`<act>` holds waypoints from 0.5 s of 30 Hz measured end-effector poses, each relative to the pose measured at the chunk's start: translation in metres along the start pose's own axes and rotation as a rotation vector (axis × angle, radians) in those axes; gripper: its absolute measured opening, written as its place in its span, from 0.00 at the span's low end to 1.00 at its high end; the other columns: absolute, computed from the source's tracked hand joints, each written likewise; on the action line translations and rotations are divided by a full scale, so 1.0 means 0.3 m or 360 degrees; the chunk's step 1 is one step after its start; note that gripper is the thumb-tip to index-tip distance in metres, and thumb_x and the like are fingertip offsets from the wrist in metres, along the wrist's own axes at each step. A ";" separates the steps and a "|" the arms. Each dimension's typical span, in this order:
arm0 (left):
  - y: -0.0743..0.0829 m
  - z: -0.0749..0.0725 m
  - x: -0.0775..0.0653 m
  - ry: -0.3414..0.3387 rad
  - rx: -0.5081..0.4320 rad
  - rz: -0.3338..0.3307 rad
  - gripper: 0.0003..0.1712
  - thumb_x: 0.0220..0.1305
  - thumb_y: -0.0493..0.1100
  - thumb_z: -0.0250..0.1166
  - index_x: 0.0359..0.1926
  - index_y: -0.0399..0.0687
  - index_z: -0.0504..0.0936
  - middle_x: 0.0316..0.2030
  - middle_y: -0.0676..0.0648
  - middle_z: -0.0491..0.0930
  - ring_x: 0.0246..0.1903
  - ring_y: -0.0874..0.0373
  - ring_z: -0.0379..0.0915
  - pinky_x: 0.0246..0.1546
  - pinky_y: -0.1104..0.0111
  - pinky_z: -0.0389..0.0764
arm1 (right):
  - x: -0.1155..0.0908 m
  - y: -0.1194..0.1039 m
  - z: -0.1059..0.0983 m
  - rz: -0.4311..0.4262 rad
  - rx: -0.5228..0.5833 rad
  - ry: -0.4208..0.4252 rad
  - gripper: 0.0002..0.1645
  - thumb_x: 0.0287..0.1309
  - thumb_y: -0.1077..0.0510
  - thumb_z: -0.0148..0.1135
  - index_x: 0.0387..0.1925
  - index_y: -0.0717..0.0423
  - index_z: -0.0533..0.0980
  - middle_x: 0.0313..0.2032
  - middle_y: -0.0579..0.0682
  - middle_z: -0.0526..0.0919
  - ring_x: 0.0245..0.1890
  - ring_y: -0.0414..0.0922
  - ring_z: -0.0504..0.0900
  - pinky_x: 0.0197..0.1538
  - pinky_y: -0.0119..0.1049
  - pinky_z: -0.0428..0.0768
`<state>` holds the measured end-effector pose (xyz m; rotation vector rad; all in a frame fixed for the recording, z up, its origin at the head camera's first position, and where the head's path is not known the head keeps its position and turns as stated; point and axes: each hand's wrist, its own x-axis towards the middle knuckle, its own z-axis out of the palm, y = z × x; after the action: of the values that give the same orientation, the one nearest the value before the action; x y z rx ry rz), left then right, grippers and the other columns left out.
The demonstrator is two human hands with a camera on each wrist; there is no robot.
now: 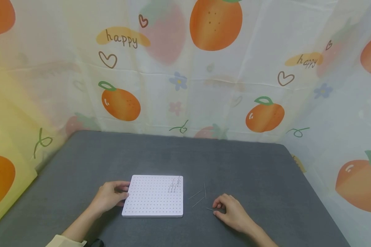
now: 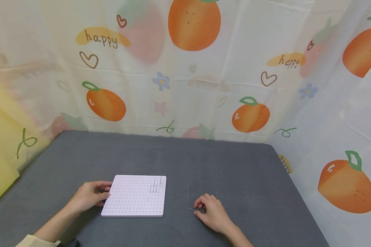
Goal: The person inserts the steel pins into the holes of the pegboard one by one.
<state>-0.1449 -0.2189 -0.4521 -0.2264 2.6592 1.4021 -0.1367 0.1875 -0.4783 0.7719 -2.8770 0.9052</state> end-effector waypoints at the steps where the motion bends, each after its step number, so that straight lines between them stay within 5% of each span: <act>1: 0.000 0.000 0.000 0.0001 -0.0001 0.0001 0.23 0.51 0.31 0.63 0.51 0.33 0.76 0.38 0.41 0.80 0.30 0.56 0.78 0.23 0.67 0.84 | 0.001 -0.002 0.001 0.0003 -0.0007 0.0006 0.12 0.45 0.59 0.69 0.29 0.42 0.74 0.27 0.34 0.70 0.30 0.32 0.66 0.32 0.27 0.68; 15: -0.005 0.000 0.002 -0.0003 -0.0019 0.0012 0.23 0.51 0.30 0.63 0.52 0.33 0.75 0.38 0.41 0.80 0.30 0.56 0.78 0.24 0.67 0.84 | 0.013 -0.044 0.008 0.0199 -0.0227 0.0042 0.13 0.44 0.57 0.69 0.21 0.38 0.72 0.24 0.33 0.68 0.28 0.32 0.64 0.32 0.27 0.64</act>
<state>-0.1453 -0.2200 -0.4535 -0.2165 2.6537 1.4203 -0.1336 0.1751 -0.4726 0.5692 -2.9544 0.7038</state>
